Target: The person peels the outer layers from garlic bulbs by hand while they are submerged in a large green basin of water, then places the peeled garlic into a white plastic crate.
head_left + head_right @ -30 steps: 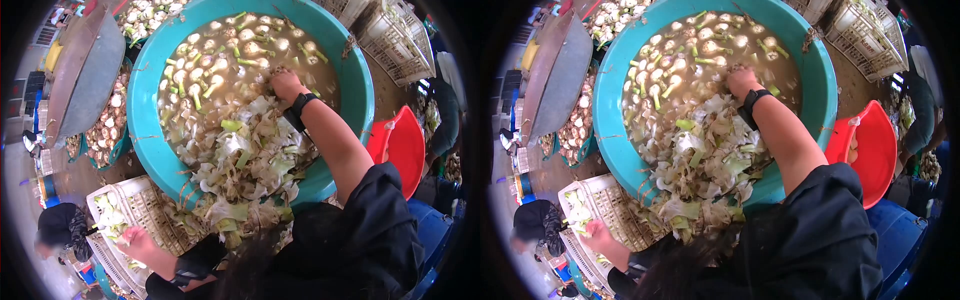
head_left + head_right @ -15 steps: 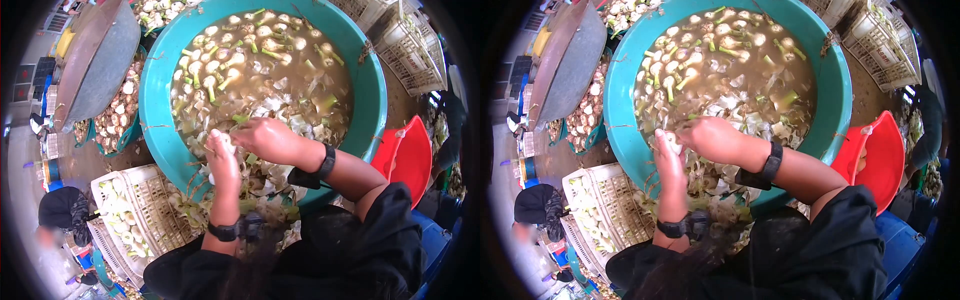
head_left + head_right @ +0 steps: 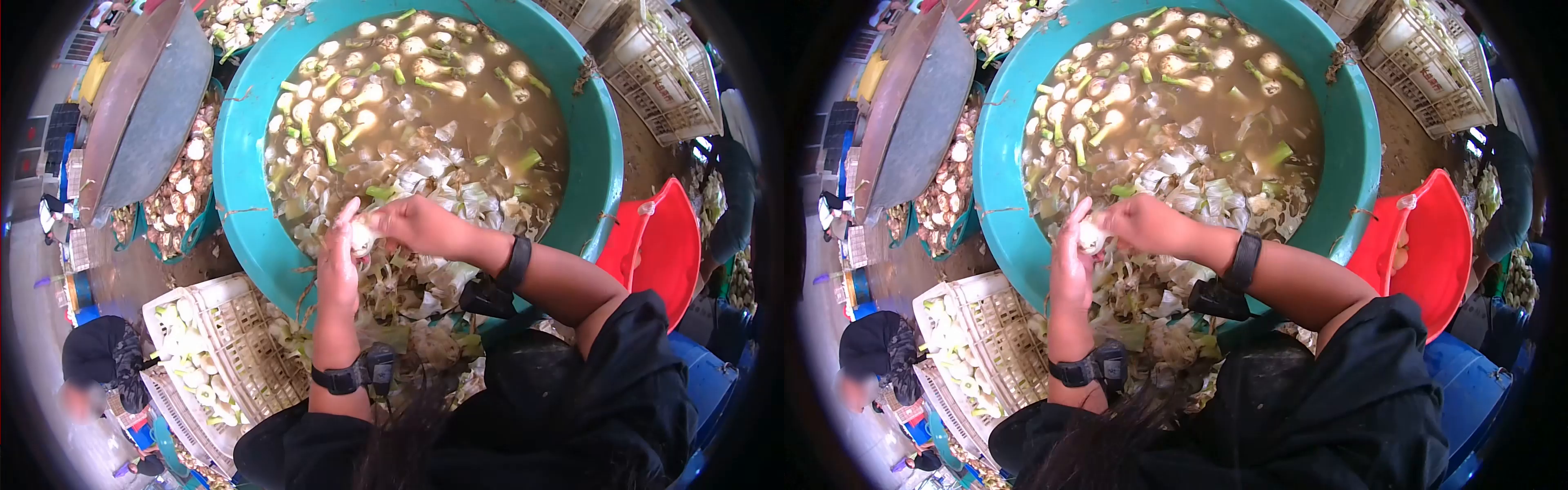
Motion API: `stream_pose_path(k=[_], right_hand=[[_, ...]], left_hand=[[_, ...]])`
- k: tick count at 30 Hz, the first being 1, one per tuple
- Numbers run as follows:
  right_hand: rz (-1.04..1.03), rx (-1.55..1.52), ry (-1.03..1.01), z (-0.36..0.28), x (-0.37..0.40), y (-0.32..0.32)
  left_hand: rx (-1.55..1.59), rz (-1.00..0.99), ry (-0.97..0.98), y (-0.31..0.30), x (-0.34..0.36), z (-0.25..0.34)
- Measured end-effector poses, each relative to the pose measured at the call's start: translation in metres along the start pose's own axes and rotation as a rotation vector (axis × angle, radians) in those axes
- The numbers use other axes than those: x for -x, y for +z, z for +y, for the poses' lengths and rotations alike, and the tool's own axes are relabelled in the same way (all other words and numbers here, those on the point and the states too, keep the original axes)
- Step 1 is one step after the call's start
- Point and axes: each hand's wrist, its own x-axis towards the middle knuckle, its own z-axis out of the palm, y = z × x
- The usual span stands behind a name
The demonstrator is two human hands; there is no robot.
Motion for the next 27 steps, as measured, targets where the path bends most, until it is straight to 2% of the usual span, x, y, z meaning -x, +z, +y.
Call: stream_pose_path(k=[1, 3, 5, 7, 8, 9, 10, 11, 12, 13, 15, 16, 17, 19, 20, 21, 22, 23, 24, 25, 27], right_hand=[[0.002, 0.001, 0.001, 0.004, -0.001, 0.003], [0.190, 0.484, -0.575, 0.014, -0.003, 0.008], [0.188, 0.471, -0.522, 0.013, -0.003, 0.008], [0.082, 0.288, -0.048, 0.009, -0.005, 0.004], [0.085, 0.286, -0.044, 0.010, -0.008, 0.002], [0.071, -0.074, 0.143, 0.012, -0.011, 0.001], [0.054, -0.435, 0.326, 0.014, -0.013, 0.001], [0.057, -0.437, 0.326, 0.014, -0.014, 0.002], [0.068, -0.468, 0.300, 0.014, -0.015, 0.002], [0.078, -0.499, 0.274, 0.014, -0.015, 0.002], [0.037, -0.517, 0.288, 0.005, -0.010, 0.004], [0.091, -0.676, 0.205, 0.000, -0.007, 0.010], [0.145, -0.834, 0.120, -0.003, -0.006, 0.014], [0.078, -0.781, 0.063, -0.005, 0.005, 0.006], [-0.026, -0.531, -0.040, -0.012, 0.017, 0.003], [-0.130, -0.281, -0.143, -0.014, 0.026, 0.000], [-0.130, -0.348, -0.263, -0.003, 0.028, -0.003], [-0.019, -0.418, -0.289, -0.006, 0.030, -0.005], [0.026, -0.212, -0.397, -0.017, 0.032, -0.024], [0.128, -0.439, -0.307, -0.023, 0.031, -0.030], [0.186, -0.754, -0.361, -0.055, 0.036, -0.035]], left_hand=[[0.001, -0.002, -0.001, -0.001, -0.001, 0.000], [-0.338, -0.005, 0.094, -0.003, -0.002, -0.001], [-0.271, -0.037, 0.058, -0.003, 0.004, 0.003], [-0.396, -0.126, 0.156, 0.002, 0.014, 0.007], [-0.331, -0.158, 0.233, 0.006, 0.019, 0.006], [-0.329, -0.162, 0.230, 0.008, 0.020, 0.008], [-0.692, -0.173, 0.457, 0.009, 0.021, 0.011], [-1.057, -0.182, 0.684, 0.010, 0.022, 0.013], [-1.117, -0.180, 0.666, 0.010, 0.022, 0.012], [-1.117, -0.184, 0.666, 0.009, 0.020, 0.008], [-1.100, 0.087, 0.783, 0.002, 0.014, -0.012], [-0.852, 0.153, 0.795, 0.004, 0.009, -0.018], [-0.853, 0.157, 0.797, 0.006, 0.008, -0.022], [0.156, 0.394, 0.308, 0.010, 0.009, -0.022], [0.515, 0.402, 0.155, 0.010, 0.009, -0.015], [0.516, 0.410, 0.160, 0.005, 0.006, -0.013], [0.738, 0.418, -0.033, -0.004, 0.003, -0.011], [0.959, 0.422, -0.230, -0.012, 0.001, -0.010], [0.943, 0.409, -0.274, -0.018, 0.001, -0.011], [0.944, 0.414, -0.273, -0.022, 0.002, -0.012], [0.906, 0.413, -0.358, -0.026, 0.003, -0.013]])
